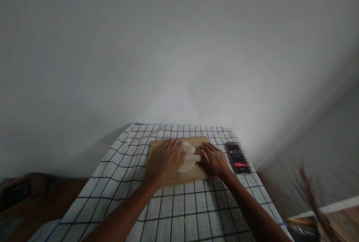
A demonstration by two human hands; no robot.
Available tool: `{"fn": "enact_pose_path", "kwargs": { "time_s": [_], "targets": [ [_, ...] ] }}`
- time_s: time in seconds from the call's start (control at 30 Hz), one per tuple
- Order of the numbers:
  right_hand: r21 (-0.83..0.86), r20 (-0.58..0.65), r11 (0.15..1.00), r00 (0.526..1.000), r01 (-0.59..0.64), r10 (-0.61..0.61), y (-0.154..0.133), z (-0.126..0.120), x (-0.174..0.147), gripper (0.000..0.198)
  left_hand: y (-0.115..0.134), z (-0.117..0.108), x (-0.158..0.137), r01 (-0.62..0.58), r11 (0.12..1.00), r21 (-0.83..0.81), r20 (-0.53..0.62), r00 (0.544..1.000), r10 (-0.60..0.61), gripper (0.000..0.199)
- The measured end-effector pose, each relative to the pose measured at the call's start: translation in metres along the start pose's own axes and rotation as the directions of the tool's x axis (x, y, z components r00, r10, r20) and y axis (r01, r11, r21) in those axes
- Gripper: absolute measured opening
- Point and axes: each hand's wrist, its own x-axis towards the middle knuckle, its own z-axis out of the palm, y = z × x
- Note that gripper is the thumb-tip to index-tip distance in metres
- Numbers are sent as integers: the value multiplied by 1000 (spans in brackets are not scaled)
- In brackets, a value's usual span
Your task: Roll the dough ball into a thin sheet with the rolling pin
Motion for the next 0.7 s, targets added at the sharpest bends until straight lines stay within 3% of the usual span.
{"fn": "enact_pose_path", "kwargs": {
  "time_s": [0.2, 0.3, 0.5, 0.7],
  "targets": [
    [-27, -41, 998, 998, -52, 51, -21, 1, -37, 38, 3, -12, -10, -67, 998, -22, 31, 997, 68, 42],
    [-46, -15, 998, 999, -41, 40, -25, -3, -40, 37, 1, -10, -11, -109, 994, 4, 1, 994, 109, 42],
    [-157, 52, 980, 990, -119, 129, -15, -15, 11, 42, -10, 4, 7, -32, 999, 38, -6, 999, 32, 37],
    [-150, 97, 986, 992, -67, 82, 4, -14, 52, 44, -18, 17, 21, 59, 988, 141, 44, 997, -66, 37]
  ]
}}
